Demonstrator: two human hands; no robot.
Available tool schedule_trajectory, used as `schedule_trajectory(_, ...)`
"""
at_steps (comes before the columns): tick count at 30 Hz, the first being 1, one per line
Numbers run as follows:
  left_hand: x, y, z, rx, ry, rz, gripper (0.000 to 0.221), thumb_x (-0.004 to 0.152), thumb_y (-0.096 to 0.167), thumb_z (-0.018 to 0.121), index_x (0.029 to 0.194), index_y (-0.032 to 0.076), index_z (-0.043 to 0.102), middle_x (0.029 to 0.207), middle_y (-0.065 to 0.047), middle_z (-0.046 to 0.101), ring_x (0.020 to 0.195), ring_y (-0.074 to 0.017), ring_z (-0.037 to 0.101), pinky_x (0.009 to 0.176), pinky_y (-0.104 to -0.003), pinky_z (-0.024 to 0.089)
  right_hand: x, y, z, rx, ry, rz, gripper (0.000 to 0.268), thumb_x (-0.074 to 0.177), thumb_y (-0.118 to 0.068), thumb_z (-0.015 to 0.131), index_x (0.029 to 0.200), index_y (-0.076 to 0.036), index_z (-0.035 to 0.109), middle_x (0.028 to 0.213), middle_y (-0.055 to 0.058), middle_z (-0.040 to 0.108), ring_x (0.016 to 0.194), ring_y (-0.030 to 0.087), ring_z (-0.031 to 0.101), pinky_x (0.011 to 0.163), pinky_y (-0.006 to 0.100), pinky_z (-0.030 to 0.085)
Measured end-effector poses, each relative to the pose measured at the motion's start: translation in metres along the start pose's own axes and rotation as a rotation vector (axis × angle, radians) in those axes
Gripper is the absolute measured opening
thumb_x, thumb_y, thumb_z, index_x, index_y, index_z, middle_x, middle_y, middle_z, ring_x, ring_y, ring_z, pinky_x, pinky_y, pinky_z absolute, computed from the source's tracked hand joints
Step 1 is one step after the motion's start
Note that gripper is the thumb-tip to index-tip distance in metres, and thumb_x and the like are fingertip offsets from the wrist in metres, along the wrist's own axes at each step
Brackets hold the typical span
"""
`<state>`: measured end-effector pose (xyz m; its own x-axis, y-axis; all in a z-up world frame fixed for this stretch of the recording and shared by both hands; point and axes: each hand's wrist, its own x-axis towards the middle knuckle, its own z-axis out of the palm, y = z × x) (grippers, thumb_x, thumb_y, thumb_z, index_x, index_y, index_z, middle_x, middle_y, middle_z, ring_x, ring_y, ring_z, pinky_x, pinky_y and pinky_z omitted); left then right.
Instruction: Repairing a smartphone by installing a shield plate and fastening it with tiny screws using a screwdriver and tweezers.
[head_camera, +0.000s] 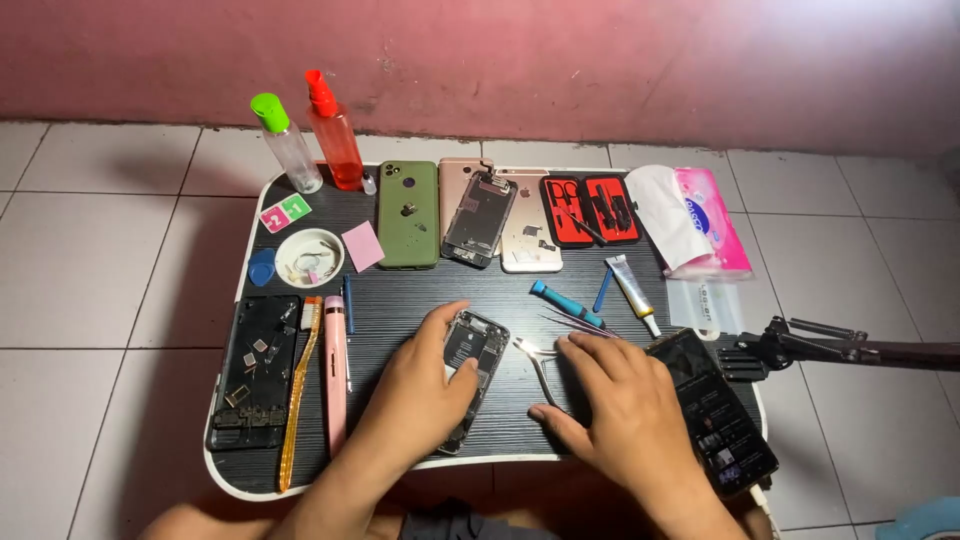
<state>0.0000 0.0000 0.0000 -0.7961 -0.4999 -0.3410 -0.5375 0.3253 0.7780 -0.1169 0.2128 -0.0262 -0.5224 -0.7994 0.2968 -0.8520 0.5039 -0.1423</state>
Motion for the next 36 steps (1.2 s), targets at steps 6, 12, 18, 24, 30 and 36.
schedule_trajectory(6, 0.016, -0.011, 0.02, 0.237, 0.117, 0.268, 0.064, 0.089, 0.02, 0.066, 0.149, 0.007, 0.047, 0.135, -0.01, 0.057, 0.117, -0.0352, 0.062, 0.096, -0.049, 0.051, 0.007, 0.008, 0.007, -0.035, -0.03, -0.065, 0.056, 0.082, -0.039, 0.075, 0.126, -0.006, 0.065, 0.115, 0.011, 0.064, 0.098, 0.033, 0.06, 0.077, 0.045, 0.057)
schedule_trajectory(12, 0.007, -0.031, 0.041, 0.534, 0.393, 0.496, 0.054, 0.089, 0.027, 0.068, 0.138, 0.006, 0.058, 0.129, -0.008, 0.063, 0.105, -0.0309, 0.057, 0.082, -0.047, 0.053, 0.012, 0.004, 0.009, 0.008, 0.105, -0.06, 0.016, 0.082, -0.019, 0.06, 0.09, -0.006, 0.059, 0.081, 0.011, 0.053, 0.073, 0.032, 0.055, 0.064, 0.043, 0.048)
schedule_trajectory(18, -0.005, -0.03, 0.043, 0.469, 0.533, 0.563, 0.041, 0.089, 0.027, 0.071, 0.125, 0.008, 0.07, 0.125, -0.004, 0.069, 0.101, -0.0264, 0.06, 0.079, -0.042, 0.055, 0.005, 0.002, 0.008, 0.326, 0.103, 0.033, 0.031, 0.088, -0.023, 0.054, 0.11, -0.002, 0.06, 0.102, 0.013, 0.063, 0.092, 0.031, 0.063, 0.079, 0.042, 0.054)
schedule_trajectory(24, -0.021, -0.024, 0.031, 0.431, 0.481, 0.608, 0.042, 0.089, 0.042, 0.065, 0.119, 0.013, 0.071, 0.137, -0.01, 0.06, 0.118, -0.0326, 0.057, 0.087, -0.053, 0.048, 0.01, -0.007, 0.013, 0.366, 0.138, -0.038, 0.038, 0.09, -0.025, 0.061, 0.12, -0.002, 0.065, 0.11, 0.015, 0.063, 0.102, 0.033, 0.061, 0.091, 0.044, 0.049)
schedule_trajectory(30, -0.027, -0.031, 0.031, 0.454, 0.366, 0.689, 0.048, 0.086, 0.039, 0.068, 0.127, 0.013, 0.066, 0.147, -0.019, 0.051, 0.137, -0.0391, 0.046, 0.106, -0.057, 0.038, 0.019, -0.002, 0.01, 0.312, 0.073, -0.166, 0.031, 0.095, -0.028, 0.067, 0.116, -0.005, 0.067, 0.108, 0.012, 0.064, 0.097, 0.03, 0.061, 0.088, 0.041, 0.05)
schedule_trajectory(36, -0.022, -0.031, 0.036, 0.531, 0.374, 0.654, 0.053, 0.083, 0.037, 0.064, 0.133, 0.02, 0.067, 0.144, -0.017, 0.051, 0.133, -0.0381, 0.045, 0.103, -0.057, 0.038, 0.045, 0.002, 0.003, 0.257, 0.058, -0.298, 0.024, 0.095, -0.019, 0.07, 0.113, -0.004, 0.067, 0.1, 0.011, 0.062, 0.088, 0.029, 0.057, 0.076, 0.04, 0.047)
